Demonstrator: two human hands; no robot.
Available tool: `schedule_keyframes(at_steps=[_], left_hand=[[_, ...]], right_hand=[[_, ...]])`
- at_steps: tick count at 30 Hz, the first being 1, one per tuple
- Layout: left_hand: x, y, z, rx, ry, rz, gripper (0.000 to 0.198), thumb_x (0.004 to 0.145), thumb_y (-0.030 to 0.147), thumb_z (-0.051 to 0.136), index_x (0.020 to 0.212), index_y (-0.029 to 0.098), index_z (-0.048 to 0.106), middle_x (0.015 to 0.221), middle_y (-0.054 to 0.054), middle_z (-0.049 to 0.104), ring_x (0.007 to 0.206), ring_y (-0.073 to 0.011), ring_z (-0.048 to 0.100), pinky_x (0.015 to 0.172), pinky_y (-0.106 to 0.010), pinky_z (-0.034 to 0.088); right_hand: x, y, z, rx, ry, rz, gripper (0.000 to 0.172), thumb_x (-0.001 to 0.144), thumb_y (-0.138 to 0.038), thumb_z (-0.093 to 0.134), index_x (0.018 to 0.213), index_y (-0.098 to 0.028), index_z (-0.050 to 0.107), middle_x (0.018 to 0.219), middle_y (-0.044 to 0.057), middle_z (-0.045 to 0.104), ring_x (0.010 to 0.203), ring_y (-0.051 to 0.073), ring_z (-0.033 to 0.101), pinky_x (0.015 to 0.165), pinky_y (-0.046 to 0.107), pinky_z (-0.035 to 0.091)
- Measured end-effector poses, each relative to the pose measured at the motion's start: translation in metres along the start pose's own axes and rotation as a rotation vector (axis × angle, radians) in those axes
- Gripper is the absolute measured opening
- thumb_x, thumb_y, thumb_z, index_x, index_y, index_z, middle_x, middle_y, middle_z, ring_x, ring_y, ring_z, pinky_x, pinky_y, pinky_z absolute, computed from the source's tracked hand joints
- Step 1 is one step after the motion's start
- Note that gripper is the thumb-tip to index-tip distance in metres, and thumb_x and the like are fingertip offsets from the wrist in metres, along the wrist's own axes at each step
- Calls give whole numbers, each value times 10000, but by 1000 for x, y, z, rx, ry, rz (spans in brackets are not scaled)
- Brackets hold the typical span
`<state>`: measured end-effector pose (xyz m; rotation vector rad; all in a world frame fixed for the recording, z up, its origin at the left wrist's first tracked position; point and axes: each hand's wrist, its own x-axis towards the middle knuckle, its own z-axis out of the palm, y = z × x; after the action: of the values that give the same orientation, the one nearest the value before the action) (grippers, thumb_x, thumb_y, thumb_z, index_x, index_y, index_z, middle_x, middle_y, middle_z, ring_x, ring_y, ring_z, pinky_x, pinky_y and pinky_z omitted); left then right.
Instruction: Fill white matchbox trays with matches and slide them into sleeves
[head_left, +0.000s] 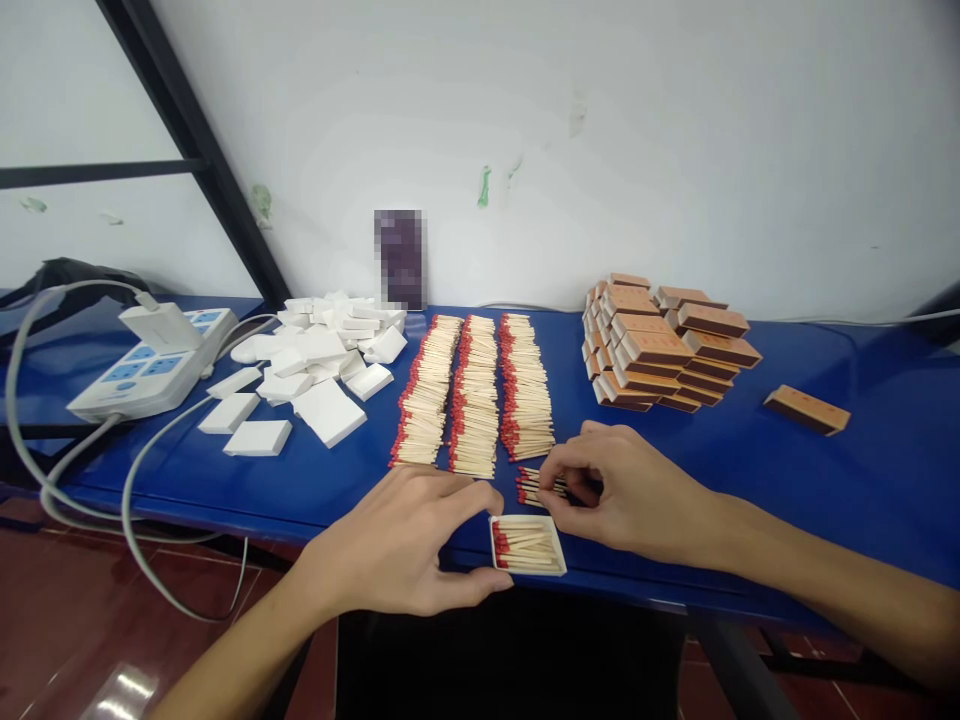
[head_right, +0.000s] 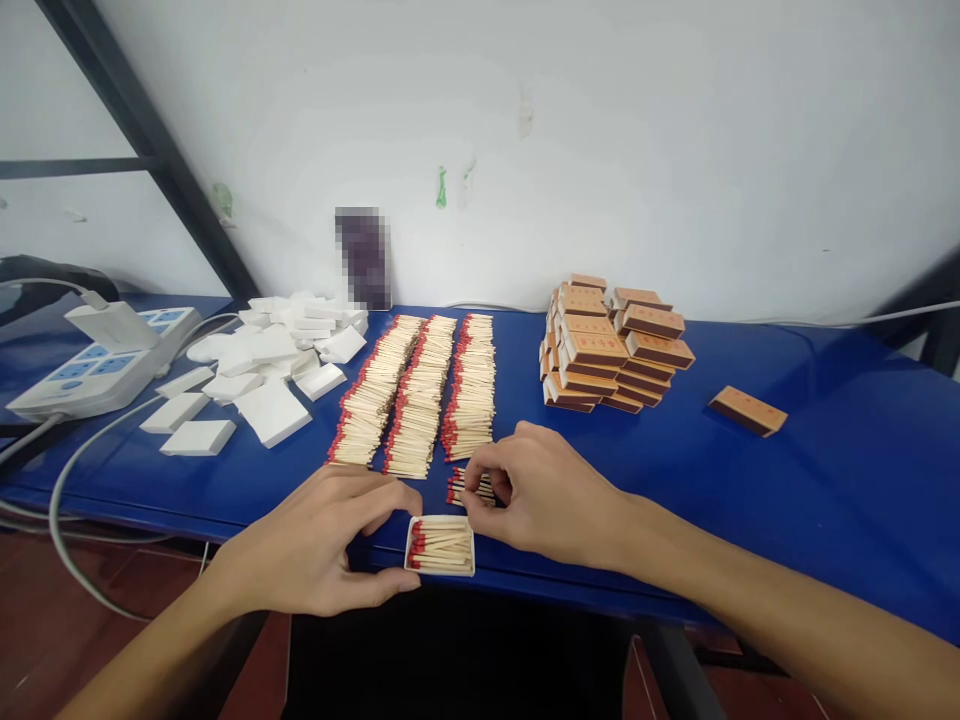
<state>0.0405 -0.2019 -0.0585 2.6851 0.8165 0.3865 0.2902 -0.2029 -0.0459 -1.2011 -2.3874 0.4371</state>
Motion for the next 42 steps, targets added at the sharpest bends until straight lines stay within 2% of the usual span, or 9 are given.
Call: schedule_keyframes(at_steps=[5, 11, 16, 24, 42], left_hand=[[-1, -1, 0, 0, 3, 7, 332, 847, 453, 717, 1037, 226, 567, 773, 39, 614, 678, -177, 597, 656, -300, 402], [-1, -1, -1, 4, -5, 3, 323, 854, 453, 708, 1038, 226, 570, 776, 36, 621, 671, -175, 595, 657, -300, 405], [-1, -1, 0, 8, 5, 7, 326, 856, 460, 704, 1042, 226, 573, 776, 36, 620, 672, -174, 597, 659, -299, 406], [0, -1, 1, -8, 3, -1, 320, 845, 444, 723, 1030, 230, 572, 745, 47, 582, 659, -173, 580, 652, -296, 387], [-1, -1, 1, -8, -2, -2, 320, 855, 449, 712, 1039, 228, 569, 755, 47, 586, 666, -171, 584, 651, -295, 384]], right_hand=[[0, 7, -6, -13, 80, 0, 148, 805, -234, 626, 686, -207, 709, 451, -48, 493, 489, 115, 490, 518, 240, 381], [1, 14, -8, 29, -14, 29, 115, 816, -209, 614, 760, -184, 711, 482, -68, 457, 419, 74, 405, 445, 211, 327], [2, 14, -8, 28, -46, 18, 124, 820, -210, 623, 731, -181, 705, 525, -50, 484, 459, 82, 425, 454, 212, 323], [3, 16, -6, -32, -37, -22, 132, 815, -182, 601, 698, -180, 661, 555, -56, 447, 489, 82, 403, 478, 218, 307], [3, 16, -6, -13, -51, 100, 114, 790, -212, 598, 690, -189, 647, 540, -61, 473, 477, 79, 413, 474, 221, 318]])
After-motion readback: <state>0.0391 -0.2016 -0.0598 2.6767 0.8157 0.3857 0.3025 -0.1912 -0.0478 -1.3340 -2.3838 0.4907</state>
